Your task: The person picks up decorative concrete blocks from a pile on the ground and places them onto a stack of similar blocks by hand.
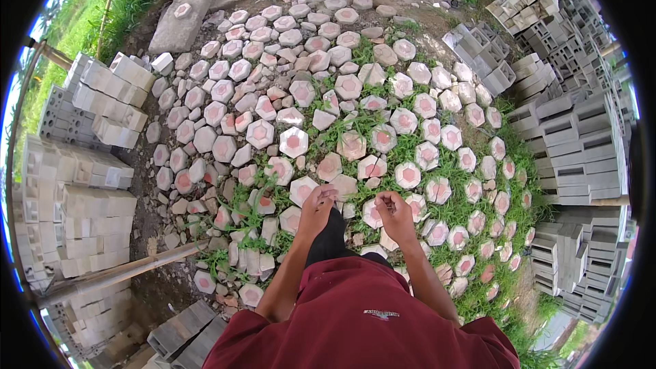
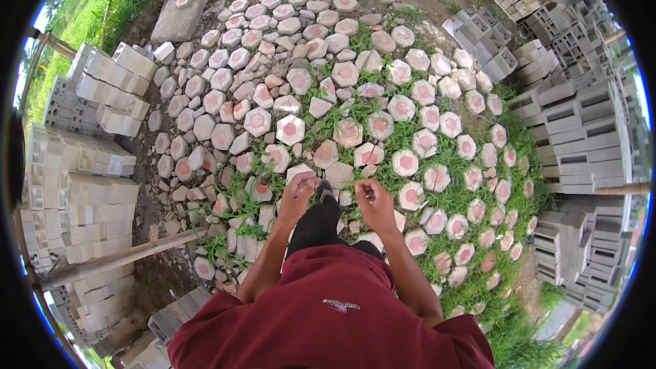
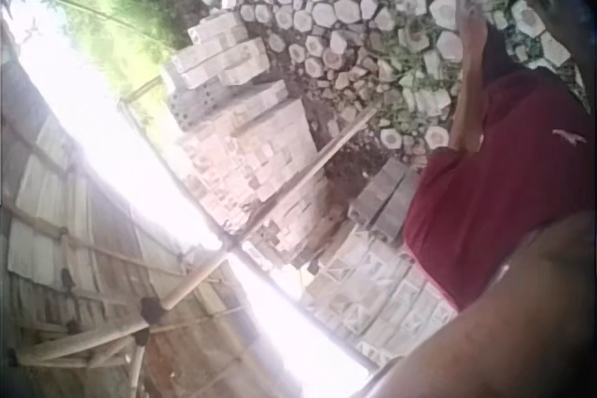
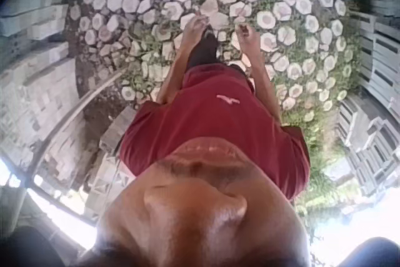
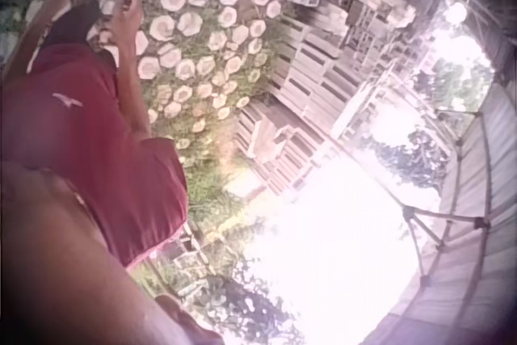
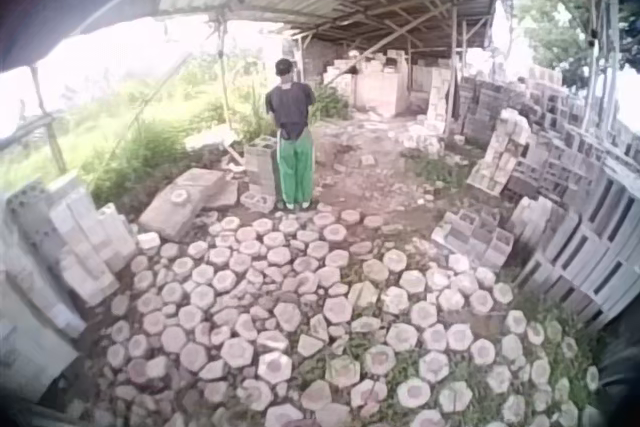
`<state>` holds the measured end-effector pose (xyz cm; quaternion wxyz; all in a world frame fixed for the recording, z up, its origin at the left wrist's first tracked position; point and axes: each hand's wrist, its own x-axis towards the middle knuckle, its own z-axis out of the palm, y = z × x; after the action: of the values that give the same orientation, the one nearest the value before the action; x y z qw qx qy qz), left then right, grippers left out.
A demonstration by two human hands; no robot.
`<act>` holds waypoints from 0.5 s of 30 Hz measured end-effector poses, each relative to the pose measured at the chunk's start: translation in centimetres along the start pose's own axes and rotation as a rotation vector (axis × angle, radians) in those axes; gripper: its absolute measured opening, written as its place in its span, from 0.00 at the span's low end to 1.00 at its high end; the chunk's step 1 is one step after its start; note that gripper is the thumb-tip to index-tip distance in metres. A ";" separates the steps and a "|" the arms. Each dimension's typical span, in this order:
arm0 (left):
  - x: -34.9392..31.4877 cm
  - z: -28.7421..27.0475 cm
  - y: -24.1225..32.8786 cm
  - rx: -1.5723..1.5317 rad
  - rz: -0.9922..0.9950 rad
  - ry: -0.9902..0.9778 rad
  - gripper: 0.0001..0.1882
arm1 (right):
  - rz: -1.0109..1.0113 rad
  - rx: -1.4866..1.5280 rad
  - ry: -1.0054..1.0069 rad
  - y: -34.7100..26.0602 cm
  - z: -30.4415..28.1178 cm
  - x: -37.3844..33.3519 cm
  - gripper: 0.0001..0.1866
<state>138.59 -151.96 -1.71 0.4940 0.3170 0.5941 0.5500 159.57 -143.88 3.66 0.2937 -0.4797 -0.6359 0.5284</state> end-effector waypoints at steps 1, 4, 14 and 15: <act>2.0 -0.4 1.4 -0.003 0.016 0.003 0.16 | 0.018 0.036 0.000 -0.6 0.2 2.0 0.08; 7.0 -2.9 5.5 -0.008 0.068 0.039 0.15 | -0.040 0.008 -0.019 -3.3 1.5 8.0 0.08; 18.0 -11.6 14.4 -0.106 0.196 0.303 0.14 | -0.174 0.108 -0.144 -11.2 5.6 25.5 0.09; 19.3 -11.8 15.0 -0.121 0.206 0.322 0.14 | -0.183 0.122 -0.159 -11.5 5.9 27.2 0.09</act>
<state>119.05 -135.36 7.10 0.3518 0.2539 0.5958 0.6758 140.95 -120.89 9.43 0.3181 -0.3576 -0.6650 0.5733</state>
